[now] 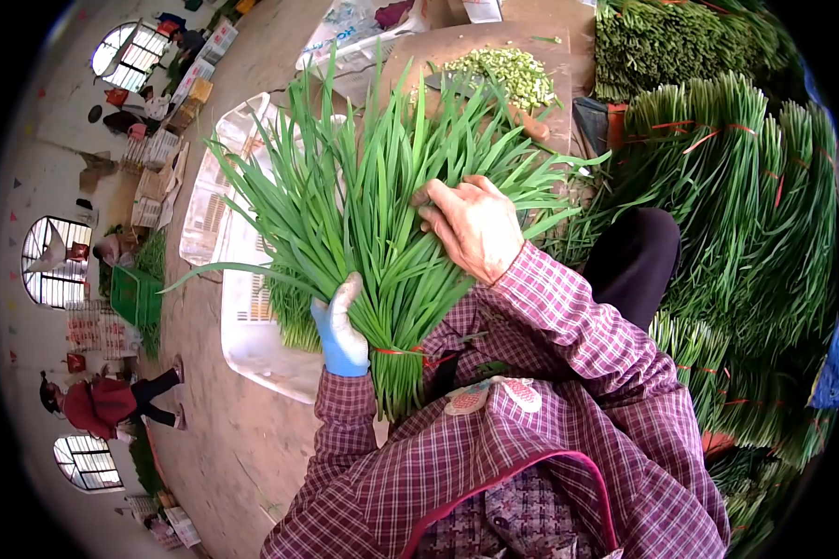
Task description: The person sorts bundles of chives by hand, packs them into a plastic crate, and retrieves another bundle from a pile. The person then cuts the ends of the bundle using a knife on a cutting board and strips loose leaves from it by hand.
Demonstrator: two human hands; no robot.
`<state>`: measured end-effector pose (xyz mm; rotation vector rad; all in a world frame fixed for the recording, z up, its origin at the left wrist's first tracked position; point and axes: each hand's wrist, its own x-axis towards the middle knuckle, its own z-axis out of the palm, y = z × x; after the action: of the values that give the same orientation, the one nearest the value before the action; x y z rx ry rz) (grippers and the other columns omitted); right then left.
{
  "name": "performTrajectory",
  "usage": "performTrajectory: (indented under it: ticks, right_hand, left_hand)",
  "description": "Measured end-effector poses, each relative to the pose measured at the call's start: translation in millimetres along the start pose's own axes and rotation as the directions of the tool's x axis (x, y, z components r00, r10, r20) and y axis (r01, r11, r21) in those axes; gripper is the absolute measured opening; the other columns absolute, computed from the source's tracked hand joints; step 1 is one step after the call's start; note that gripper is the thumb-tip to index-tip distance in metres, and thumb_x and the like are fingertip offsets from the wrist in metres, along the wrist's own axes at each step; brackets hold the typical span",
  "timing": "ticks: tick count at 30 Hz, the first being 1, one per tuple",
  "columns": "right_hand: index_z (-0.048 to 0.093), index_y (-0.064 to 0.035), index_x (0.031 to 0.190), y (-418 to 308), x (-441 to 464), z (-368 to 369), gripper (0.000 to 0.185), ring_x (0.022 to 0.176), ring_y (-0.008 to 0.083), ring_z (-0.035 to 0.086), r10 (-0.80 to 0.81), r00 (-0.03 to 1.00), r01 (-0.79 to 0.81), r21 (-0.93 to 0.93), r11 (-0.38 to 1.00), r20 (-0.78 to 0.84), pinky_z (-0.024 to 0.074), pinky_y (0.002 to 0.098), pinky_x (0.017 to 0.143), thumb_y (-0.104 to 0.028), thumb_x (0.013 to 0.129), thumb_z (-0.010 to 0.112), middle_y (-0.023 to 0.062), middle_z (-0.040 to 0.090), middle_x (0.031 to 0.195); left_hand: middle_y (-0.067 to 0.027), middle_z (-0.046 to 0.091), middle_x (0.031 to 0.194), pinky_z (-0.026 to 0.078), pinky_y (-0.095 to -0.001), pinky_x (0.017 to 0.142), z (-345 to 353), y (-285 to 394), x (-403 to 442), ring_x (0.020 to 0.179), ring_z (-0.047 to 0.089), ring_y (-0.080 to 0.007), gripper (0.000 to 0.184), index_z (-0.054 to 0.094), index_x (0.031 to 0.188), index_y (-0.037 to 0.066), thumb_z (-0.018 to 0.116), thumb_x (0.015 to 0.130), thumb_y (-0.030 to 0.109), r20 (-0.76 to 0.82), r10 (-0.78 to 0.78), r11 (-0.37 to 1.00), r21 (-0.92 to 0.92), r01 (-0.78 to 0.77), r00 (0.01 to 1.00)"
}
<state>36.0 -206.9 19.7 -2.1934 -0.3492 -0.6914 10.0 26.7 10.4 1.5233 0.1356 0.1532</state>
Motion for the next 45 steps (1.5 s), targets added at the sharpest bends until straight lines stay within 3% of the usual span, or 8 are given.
performTrajectory:
  ticks: [2, 6, 18, 24, 31, 37, 43, 45]
  right_hand:
    - [0.058, -0.0106, 0.104, 1.0, 2.7, 2.9, 0.017, 0.068, 0.0324, 0.063, 0.030, 0.999, -0.032, -0.050, 0.998, -0.035, 0.0492, 0.0433, 0.071, -0.018, 0.089, 0.060, 0.0116, 0.060, 0.062]
    - [0.058, -0.0135, 0.113, -0.3, 10.9, 3.3, 0.026, 0.057, 0.0357, 0.062, 0.126, 0.991, -0.128, -0.040, 0.991, -0.049, 0.0484, 0.0445, 0.055, -0.019, 0.088, 0.061, 0.0128, 0.059, 0.055]
    - [0.058, -0.0141, 0.104, 4.3, 15.7, 3.5, 0.023, 0.058, 0.0343, 0.063, 0.131, 0.989, -0.123, -0.109, 0.986, 0.069, 0.0503, 0.0457, 0.059, -0.025, 0.085, 0.064, 0.0125, 0.059, 0.057]
    - [0.060, -0.0103, 0.103, 2.8, 14.7, 4.5, 0.020, 0.058, 0.0358, 0.061, 0.135, 0.990, -0.136, -0.043, 0.990, -0.031, 0.0474, 0.0459, 0.055, -0.023, 0.088, 0.062, 0.0145, 0.059, 0.058]
    - [0.063, -0.0087, 0.095, 5.2, 19.1, 7.3, 0.023, 0.060, 0.0366, 0.062, 0.182, 0.982, -0.175, -0.118, 0.978, 0.054, 0.0476, 0.0472, 0.056, -0.030, 0.091, 0.059, 0.0152, 0.060, 0.059]
    - [0.064, -0.0118, 0.094, 3.9, 18.9, 4.1, 0.023, 0.060, 0.0349, 0.062, 0.197, 0.977, -0.188, -0.105, 0.977, 0.079, 0.0478, 0.0454, 0.056, -0.034, 0.087, 0.065, 0.0137, 0.060, 0.058]
    - [0.061, -0.0138, 0.092, 4.6, 13.9, 12.9, 0.017, 0.058, 0.0313, 0.063, 0.099, 0.994, -0.102, -0.084, 0.991, -0.042, 0.0484, 0.0422, 0.055, -0.029, 0.087, 0.067, 0.0109, 0.061, 0.058]
    - [0.059, -0.0117, 0.091, -0.5, 15.6, 7.6, 0.015, 0.055, 0.0244, 0.064, 0.193, 0.970, -0.175, 0.120, 0.977, -0.151, 0.0487, 0.0379, 0.053, -0.025, 0.089, 0.065, 0.0084, 0.063, 0.059]
  left_hand:
    - [-0.0087, 0.061, 0.110, 0.049, -0.0316, 0.094, -3.0, -1.0, 0.6, 0.099, 0.061, -0.0173, 0.039, 0.056, 0.122, -0.003, 0.060, 0.086, 0.014, 0.020, -0.036, 0.999, -0.029, 0.036, 0.999]
    - [-0.0077, 0.062, 0.110, 0.049, -0.0308, 0.092, -2.2, -3.3, 3.4, 0.098, 0.061, -0.0164, 0.038, 0.057, 0.121, -0.002, 0.060, 0.086, 0.013, 0.040, -0.014, 0.999, -0.040, 0.016, 0.999]
    - [-0.0058, 0.063, 0.106, 0.050, -0.0290, 0.089, 2.8, 1.9, 1.4, 0.095, 0.061, -0.0148, 0.033, 0.060, 0.115, 0.000, 0.063, 0.083, 0.010, 0.006, -0.061, 0.995, -0.078, 0.061, 0.998]
    - [-0.0059, 0.063, 0.105, 0.051, -0.0288, 0.089, 5.4, 5.8, -1.0, 0.094, 0.061, -0.0150, 0.033, 0.061, 0.114, -0.001, 0.063, 0.083, 0.010, 0.023, -0.034, 0.998, -0.053, 0.036, 0.999]
    - [-0.0072, 0.062, 0.109, 0.050, -0.0304, 0.091, 1.5, 1.9, 0.0, 0.097, 0.061, -0.0162, 0.037, 0.059, 0.118, -0.002, 0.062, 0.084, 0.011, 0.025, -0.012, 1.000, -0.024, 0.013, 1.000]
    - [-0.0083, 0.061, 0.111, 0.050, -0.0317, 0.093, 0.4, -0.4, 0.4, 0.099, 0.060, -0.0172, 0.040, 0.055, 0.121, -0.002, 0.061, 0.085, 0.013, 0.023, -0.042, 0.997, -0.057, 0.043, 0.999]
    - [-0.0084, 0.061, 0.110, 0.050, -0.0321, 0.093, 4.4, 0.0, -0.7, 0.099, 0.060, -0.0170, 0.037, 0.055, 0.120, -0.002, 0.060, 0.086, 0.012, 0.002, -0.029, 0.998, -0.060, 0.029, 1.000]
    - [-0.0085, 0.061, 0.110, 0.050, -0.0322, 0.093, -1.4, -4.9, -0.3, 0.099, 0.060, -0.0169, 0.036, 0.055, 0.119, -0.002, 0.060, 0.087, 0.011, -0.001, -0.029, 0.997, -0.076, 0.029, 1.000]
